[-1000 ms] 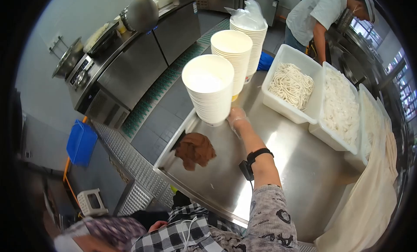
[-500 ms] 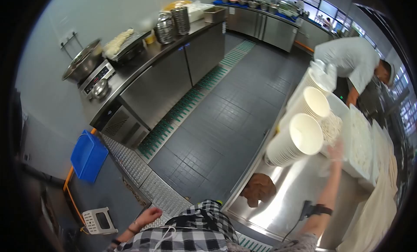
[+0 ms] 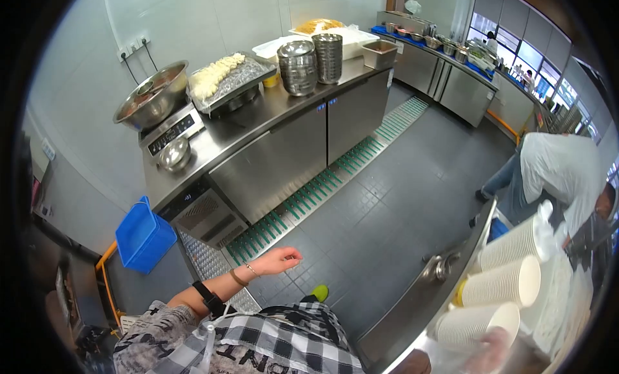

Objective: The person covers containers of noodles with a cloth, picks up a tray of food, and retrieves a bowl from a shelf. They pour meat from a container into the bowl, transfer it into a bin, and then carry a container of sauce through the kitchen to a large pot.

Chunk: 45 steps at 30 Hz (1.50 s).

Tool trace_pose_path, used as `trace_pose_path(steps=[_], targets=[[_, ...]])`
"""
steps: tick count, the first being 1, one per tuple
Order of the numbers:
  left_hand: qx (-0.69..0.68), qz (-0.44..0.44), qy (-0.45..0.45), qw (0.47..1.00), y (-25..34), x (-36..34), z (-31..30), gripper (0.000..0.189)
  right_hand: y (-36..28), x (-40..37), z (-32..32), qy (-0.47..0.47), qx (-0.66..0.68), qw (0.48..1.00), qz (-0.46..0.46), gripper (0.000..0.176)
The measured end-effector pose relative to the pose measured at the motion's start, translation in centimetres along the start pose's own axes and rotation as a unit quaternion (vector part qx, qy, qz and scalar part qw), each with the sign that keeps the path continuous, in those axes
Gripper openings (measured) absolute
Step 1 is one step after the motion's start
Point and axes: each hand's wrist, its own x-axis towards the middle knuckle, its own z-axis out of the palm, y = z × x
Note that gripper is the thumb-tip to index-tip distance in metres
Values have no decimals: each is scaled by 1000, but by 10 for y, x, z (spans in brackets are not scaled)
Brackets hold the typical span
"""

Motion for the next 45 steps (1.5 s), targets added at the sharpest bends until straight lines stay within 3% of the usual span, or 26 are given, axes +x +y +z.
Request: trace_pose_path(steps=[1,2,3,4,5,7,8,10,14,16,18,20,22,24,26,28,30,31,33,34,36,38,40,45], targets=[[-2,1,7,1000,1,13,-13,24,16,-5,34,-58,42,997,-29,25],[-6,1,12,1000,-1,24,-26,24,31,-10,71,-70,57,995,34,23],[-22,12,42,999,-3,32,-41,25,34,-16,111,-27,93,971,218,23],[-39,23,75,996,-5,39,-56,25,12,0,149,-18,113,935,335,21],[-38,22,123,991,-3,43,-76,25,7,13,171,-79,169,915,359,16],[-133,-13,237,962,-23,50,-119,26,-8,32,215,-76,241,889,382,14],[-227,-66,288,928,-19,49,-148,24,-13,42,233,-84,271,874,394,14],[-304,-83,402,860,-35,48,-212,25,-18,55,271,-118,276,849,434,15],[-371,-80,535,755,-81,39,-335,48,-39,76,363,-255,325,786,460,19],[-453,-66,546,701,-113,45,-391,63,-61,86,416,-331,353,756,441,21],[-474,-74,552,681,-128,55,-432,72,-94,99,474,-416,378,732,385,22],[-484,-70,543,683,-141,70,-468,73,-130,115,538,-495,383,678,386,25],[-484,-66,532,691,-153,91,-497,76,-156,121,613,-548,383,656,350,30],[-506,-74,519,685,-172,116,-524,68,-190,136,685,-584,397,598,381,36],[-552,3,444,706,-177,130,-539,55,-226,147,751,-587,390,584,403,37],[-624,66,406,664,-178,142,-549,42,-255,154,813,-556,432,563,433,39],[-633,77,376,673,-182,149,-558,41,-276,157,872,-437,490,531,535,43],[-641,77,365,670,-187,151,-563,39,-288,161,888,-434,491,533,536,43],[-668,83,339,658,-188,153,-571,37,-303,166,909,-335,567,501,562,37],[-669,82,335,658,-188,151,-575,37,-304,165,914,-332,566,503,562,37],[-686,82,311,653,-192,152,-580,36,-298,165,919,-320,483,602,550,26],[-710,78,315,625,-193,152,-588,39,-330,184,885,-322,452,611,565,20],[-723,83,321,606,-192,150,-595,41,-338,192,878,-292,444,680,506,16],[-709,109,302,628,-181,143,-597,40,-362,215,851,-248,468,671,518,11]])
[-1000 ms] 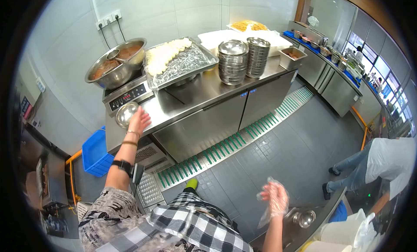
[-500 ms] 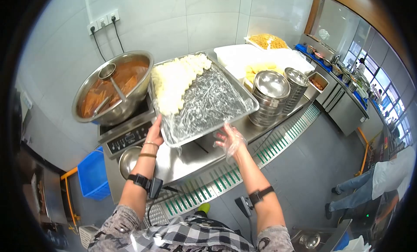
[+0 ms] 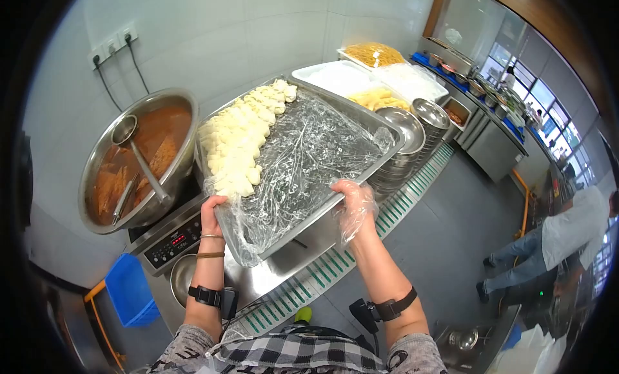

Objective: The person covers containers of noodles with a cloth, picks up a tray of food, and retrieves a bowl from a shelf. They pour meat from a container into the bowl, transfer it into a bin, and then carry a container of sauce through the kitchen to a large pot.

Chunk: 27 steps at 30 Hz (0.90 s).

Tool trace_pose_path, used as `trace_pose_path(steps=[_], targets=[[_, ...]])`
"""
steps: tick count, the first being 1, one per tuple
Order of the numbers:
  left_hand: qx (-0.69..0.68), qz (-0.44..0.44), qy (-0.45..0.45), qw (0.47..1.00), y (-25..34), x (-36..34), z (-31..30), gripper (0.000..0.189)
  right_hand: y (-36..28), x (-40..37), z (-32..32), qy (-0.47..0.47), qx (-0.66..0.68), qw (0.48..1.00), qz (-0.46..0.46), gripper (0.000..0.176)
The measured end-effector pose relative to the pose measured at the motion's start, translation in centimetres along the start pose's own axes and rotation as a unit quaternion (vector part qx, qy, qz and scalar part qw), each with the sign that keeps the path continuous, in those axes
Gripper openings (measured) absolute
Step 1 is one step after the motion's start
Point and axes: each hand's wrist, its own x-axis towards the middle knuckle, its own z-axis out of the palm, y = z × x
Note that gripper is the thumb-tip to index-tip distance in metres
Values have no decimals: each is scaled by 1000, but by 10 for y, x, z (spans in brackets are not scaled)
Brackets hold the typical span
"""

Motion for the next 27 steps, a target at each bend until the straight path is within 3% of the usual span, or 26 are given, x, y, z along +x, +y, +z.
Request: trace_pose_path(steps=[3,4,5,6,7,8,10,11,12,13,14,15,17,18,19,20,21,23,24,25,26,27], targets=[[31,-5,9,999,1,-4,-5,24,-1,-12,-1,-40,-82,993,-75,7],[65,36,78,994,0,-11,4,11,-1,-15,0,-53,-89,992,-69,21],[115,52,65,990,-1,-2,-19,5,-3,-21,4,-47,-86,991,-88,24],[141,70,117,981,-6,-6,-3,8,-9,-32,9,-44,-78,990,-112,24],[159,71,40,984,-3,3,-32,16,-10,-35,3,-69,-101,984,-129,23],[156,63,53,984,-3,-10,-1,19,-8,-40,1,-70,-78,986,-128,23],[176,43,77,980,1,-1,-16,28,-1,-42,-4,-100,-116,975,-162,26],[183,11,58,981,4,4,-24,23,3,-48,-3,-78,-103,974,-187,32],[135,-19,28,990,-3,-4,1,36,7,-52,-7,-57,-74,975,-203,44],[207,-41,-2,977,7,21,-30,47,22,-48,-17,-28,-127,953,-273,54],[242,38,-5,969,-10,12,-9,48,4,-74,-15,-30,-82,974,-211,59],[268,126,-2,955,-23,1,2,50,6,-86,-16,1,-74,966,-247,60],[286,304,-162,894,-37,26,-27,52,7,-116,-18,27,-90,952,-292,61],[273,290,-182,899,-27,46,-41,52,27,-129,-12,49,-95,946,-307,61],[196,116,-167,959,-19,59,-41,55,40,-146,-16,64,-84,935,-339,62],[121,-69,-148,979,-15,64,-30,57,53,-160,-16,84,-73,922,-371,63],[120,-78,-171,975,-21,44,-22,57,66,-186,-21,98,-72,913,-390,63],[113,1,-207,972,-27,-18,15,63,94,-226,-21,158,-71,875,-451,65],[32,-210,-318,924,-16,23,-5,42,108,-241,-13,229,-180,834,-468,64],[35,-248,-321,913,-13,77,5,42,117,-198,21,315,-290,780,-455,65],[128,-167,-341,916,-13,47,26,47,120,-205,42,360,-249,781,-446,60],[215,-77,-361,904,-13,32,47,53,125,-202,56,415,-53,806,-419,46]])
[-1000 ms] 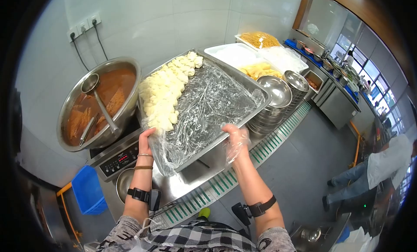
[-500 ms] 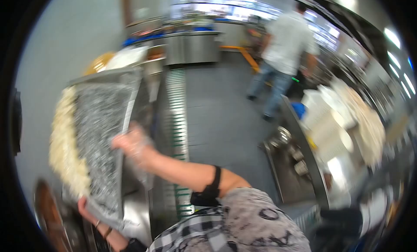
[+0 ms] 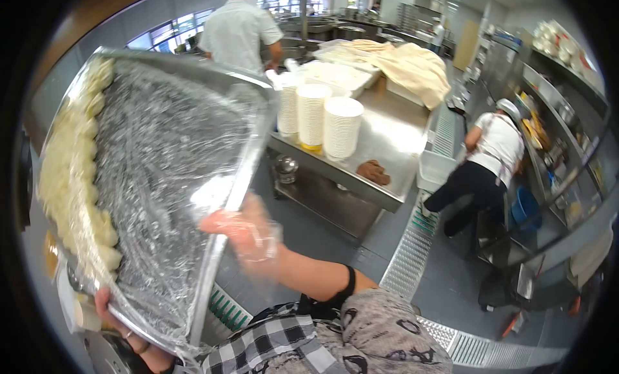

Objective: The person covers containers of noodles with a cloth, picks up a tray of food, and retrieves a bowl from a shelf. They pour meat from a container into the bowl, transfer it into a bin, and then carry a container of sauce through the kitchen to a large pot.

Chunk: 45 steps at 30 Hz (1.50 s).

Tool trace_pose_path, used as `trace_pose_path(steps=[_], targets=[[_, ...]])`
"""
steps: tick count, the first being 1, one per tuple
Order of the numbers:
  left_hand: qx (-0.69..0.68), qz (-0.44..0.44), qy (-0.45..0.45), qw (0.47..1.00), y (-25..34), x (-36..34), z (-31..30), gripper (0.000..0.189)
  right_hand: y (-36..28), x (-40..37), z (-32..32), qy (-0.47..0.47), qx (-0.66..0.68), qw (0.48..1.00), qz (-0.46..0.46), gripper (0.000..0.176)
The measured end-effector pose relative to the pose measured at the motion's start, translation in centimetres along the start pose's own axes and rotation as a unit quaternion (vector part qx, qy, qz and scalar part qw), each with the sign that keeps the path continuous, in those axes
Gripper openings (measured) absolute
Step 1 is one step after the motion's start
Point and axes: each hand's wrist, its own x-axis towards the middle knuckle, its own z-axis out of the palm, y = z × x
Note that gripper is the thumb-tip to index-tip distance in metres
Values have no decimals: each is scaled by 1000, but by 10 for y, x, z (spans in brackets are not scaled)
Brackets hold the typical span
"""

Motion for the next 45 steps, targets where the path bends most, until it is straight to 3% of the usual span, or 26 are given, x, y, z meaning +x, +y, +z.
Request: trace_pose_path(steps=[1,2,3,4,5,6,7,8,10,12,14,16,17,18,19,20,24,26,27,30,34,36,40,41,43,45], targets=[[-109,-108,-112,982,7,19,1,58,7,-9,1,-7,-200,952,-232,40],[-209,-215,-217,929,15,33,-4,63,3,-39,-6,13,-444,841,-309,49],[-230,-243,-230,914,22,33,1,63,10,-55,0,39,-380,838,-390,33],[-251,-270,-236,899,31,32,-1,64,8,-79,15,94,-484,771,-404,20],[-240,-293,-275,884,29,54,-1,60,4,-84,22,118,-499,724,-461,27],[-230,-317,-314,865,9,64,2,56,3,-102,18,166,-443,794,-382,27],[-217,-335,-354,846,-23,81,9,52,-7,-111,21,222,-482,768,-359,22],[-206,-348,-394,825,-51,95,21,47,-6,-114,16,264,-232,874,-336,14],[-233,-382,-445,775,-50,86,50,43,-8,-131,18,305,-552,657,-412,18],[-261,-433,-488,712,-73,75,95,44,-10,-137,4,330,-609,625,-360,30],[-277,-442,-532,667,-87,93,100,45,10,-132,30,354,-598,619,-365,30],[-280,-456,-573,621,-99,52,147,47,-2,-144,-14,377,-585,613,-374,31],[-289,-465,-580,604,-113,20,180,48,-14,-152,-54,418,-359,749,-367,30],[-299,-474,-584,587,-124,4,188,48,-14,-159,-63,430,-108,833,-332,29],[-310,-482,-571,587,-137,-15,202,41,-17,-152,-72,454,-304,760,-351,20],[-313,-483,-570,586,-149,-25,214,41,-17,-146,-79,454,-307,759,-351,20],[-287,-568,-575,515,-200,-50,263,33,-26,-116,-113,518,-189,764,-336,9],[-264,-569,-566,535,-231,-56,282,28,-34,-95,-139,550,-24,784,-286,7],[-268,-569,-565,534,-247,-58,293,28,-34,-87,-161,553,-30,788,-268,5],[-225,-647,-549,478,-293,-62,323,42,-28,-53,-200,572,14,792,-214,5],[-142,-691,-469,532,-346,-66,346,41,0,-9,-247,627,51,768,-119,8],[-189,-689,-455,532,-368,-66,355,42,23,-1,-273,609,102,779,-114,5],[-193,-691,-451,531,-377,-45,383,50,45,37,-311,606,164,773,-97,10],[-229,-687,-437,533,-372,-48,389,54,42,51,-320,637,178,745,-85,18],[-273,-659,-444,542,-375,-58,396,64,34,66,-344,618,175,762,-82,22],[-250,-644,-455,562,-371,-70,385,57,27,84,-364,614,181,763,-84,26]])
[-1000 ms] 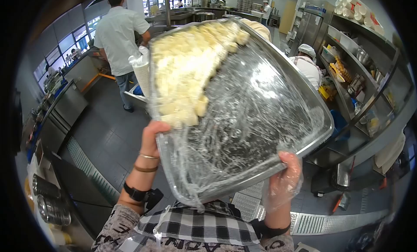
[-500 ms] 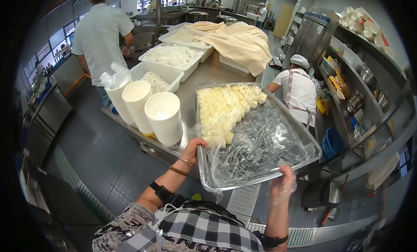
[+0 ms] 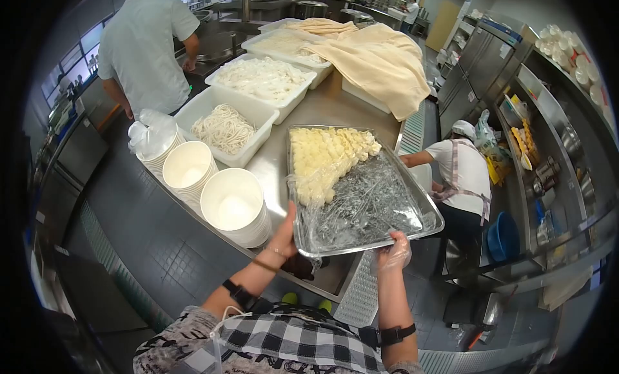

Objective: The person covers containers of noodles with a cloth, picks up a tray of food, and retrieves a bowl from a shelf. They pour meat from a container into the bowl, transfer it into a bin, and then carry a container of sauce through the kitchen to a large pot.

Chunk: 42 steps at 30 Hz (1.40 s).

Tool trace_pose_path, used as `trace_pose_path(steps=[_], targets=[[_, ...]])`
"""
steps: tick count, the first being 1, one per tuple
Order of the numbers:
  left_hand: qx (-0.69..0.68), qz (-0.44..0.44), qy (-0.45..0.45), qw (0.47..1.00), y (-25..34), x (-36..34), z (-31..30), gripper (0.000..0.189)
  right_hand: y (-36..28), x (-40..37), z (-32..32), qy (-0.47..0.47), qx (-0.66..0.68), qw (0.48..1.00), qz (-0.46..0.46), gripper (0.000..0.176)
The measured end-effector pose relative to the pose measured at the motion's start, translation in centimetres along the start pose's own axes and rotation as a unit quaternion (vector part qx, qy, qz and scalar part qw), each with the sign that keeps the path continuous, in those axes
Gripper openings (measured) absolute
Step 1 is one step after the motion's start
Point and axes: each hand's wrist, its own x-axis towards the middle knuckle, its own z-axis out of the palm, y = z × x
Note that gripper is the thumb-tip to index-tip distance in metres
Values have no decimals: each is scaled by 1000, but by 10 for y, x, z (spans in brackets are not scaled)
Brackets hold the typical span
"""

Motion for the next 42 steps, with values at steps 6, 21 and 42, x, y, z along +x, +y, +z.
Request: trace_pose_path(steps=[6,21,42], targets=[[162,37,66,984,-8,-17,36,44,2,26,31,45,-29,998,-20,24],[318,-95,154,931,-41,10,-65,70,23,3,3,-168,-312,927,122,45],[478,22,-158,864,-201,98,191,9,-188,-34,-479,308,-246,915,87,26]])
